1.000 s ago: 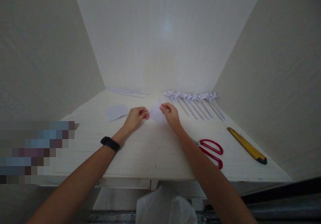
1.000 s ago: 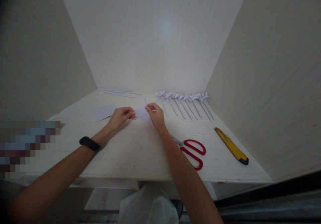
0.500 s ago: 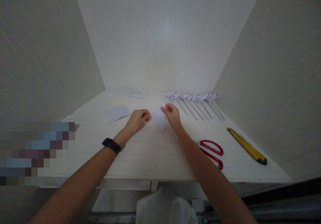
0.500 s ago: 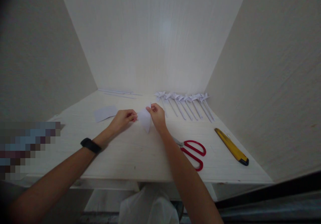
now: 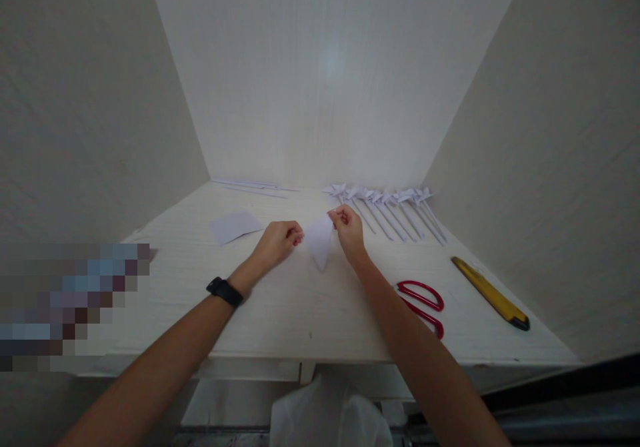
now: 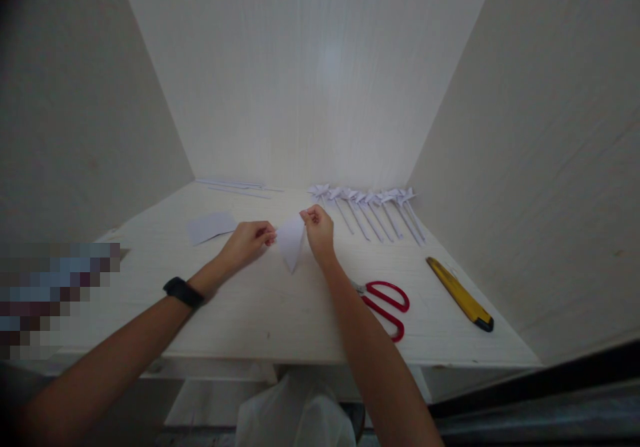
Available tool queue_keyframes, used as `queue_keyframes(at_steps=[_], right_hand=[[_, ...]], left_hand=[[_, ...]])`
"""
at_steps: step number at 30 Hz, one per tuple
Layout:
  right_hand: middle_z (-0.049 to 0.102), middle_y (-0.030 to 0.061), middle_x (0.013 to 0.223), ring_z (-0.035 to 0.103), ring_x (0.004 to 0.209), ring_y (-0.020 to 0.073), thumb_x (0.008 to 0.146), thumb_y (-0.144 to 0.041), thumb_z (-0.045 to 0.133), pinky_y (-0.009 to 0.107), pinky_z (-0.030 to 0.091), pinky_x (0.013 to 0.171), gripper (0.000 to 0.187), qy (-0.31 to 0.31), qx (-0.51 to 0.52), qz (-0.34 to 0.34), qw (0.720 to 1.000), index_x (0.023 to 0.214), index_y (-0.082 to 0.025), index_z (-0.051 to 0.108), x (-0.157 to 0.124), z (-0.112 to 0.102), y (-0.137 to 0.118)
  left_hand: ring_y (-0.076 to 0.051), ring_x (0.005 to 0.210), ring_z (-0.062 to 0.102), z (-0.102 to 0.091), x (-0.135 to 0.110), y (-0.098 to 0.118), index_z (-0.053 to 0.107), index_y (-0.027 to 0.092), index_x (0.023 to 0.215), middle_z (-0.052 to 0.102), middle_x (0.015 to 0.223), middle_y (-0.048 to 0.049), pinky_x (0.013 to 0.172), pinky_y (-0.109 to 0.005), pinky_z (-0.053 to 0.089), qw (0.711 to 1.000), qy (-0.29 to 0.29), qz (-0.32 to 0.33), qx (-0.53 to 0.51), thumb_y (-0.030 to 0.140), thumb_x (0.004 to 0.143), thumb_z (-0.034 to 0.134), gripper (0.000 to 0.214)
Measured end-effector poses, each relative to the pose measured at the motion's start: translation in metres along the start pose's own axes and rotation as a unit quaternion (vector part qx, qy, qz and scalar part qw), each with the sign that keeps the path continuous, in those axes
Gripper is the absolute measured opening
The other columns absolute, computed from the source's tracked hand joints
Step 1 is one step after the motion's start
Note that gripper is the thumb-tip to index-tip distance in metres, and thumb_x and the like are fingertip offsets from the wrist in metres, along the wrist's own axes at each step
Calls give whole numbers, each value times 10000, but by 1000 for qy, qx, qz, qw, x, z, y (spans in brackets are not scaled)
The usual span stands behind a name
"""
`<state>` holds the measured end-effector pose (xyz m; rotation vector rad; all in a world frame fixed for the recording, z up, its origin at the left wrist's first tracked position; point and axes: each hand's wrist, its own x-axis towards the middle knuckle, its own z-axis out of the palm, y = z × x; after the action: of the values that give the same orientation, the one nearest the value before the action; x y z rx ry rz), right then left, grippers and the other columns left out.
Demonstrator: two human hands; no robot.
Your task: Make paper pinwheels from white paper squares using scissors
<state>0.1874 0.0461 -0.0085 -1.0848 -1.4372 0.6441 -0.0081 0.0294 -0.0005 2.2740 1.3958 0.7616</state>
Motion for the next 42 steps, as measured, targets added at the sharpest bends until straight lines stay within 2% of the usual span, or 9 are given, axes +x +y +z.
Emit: queue_keyframes(at_steps=[11,17,26,31,37,42], right_hand=[[646,47,980,634,805,143,930,-343,528,325,549,711,243,-32,1,11,999,1045,-142,604,-3,0,-4],[646,47,984,638,798,143,917,-324,554,320,553,696,240,-82,-39,30,995,1060,-136,601,-3,7,1],[640,59,1048,635,896,176,919,-340,547,374,542,781,260,-74,-128,21,989,1077,-141,602,-8,3,-13],[648,48,993,641,821,154,919,-338,549,338,551,721,255,-125,-142,21,982,1061,-134,604,-13,7,-16],[650,48,994,639,818,151,927,-346,533,335,550,726,251,-128,-144,15,981,1054,-143,608,-12,6,-17],[650,47,980,639,798,143,927,-340,535,327,551,710,249,-151,-125,5,981,1056,-139,604,-10,6,-13]], left_hand=[[-178,856,639,0,1,-4,605,140,1077,647,1033,-67,751,-375,547,999,21,-22,-28,322,903,563,255],[-177,853,639,-4,1,-5,606,139,1071,647,1028,-66,750,-374,546,995,40,-34,-85,324,904,561,254],[-179,858,640,2,6,-7,601,138,1083,645,1036,-68,750,-376,548,977,31,-48,-205,319,899,569,259],[-185,880,637,-1,8,-9,598,139,1092,639,1056,-72,762,-384,546,965,49,-59,-249,315,897,573,264],[-180,865,638,-2,7,-8,604,136,1072,644,1036,-67,755,-378,547,956,67,-69,-277,308,892,581,249],[-181,867,637,-4,8,-13,600,137,1082,641,1042,-69,751,-376,548,948,106,-79,-288,313,896,575,258]])
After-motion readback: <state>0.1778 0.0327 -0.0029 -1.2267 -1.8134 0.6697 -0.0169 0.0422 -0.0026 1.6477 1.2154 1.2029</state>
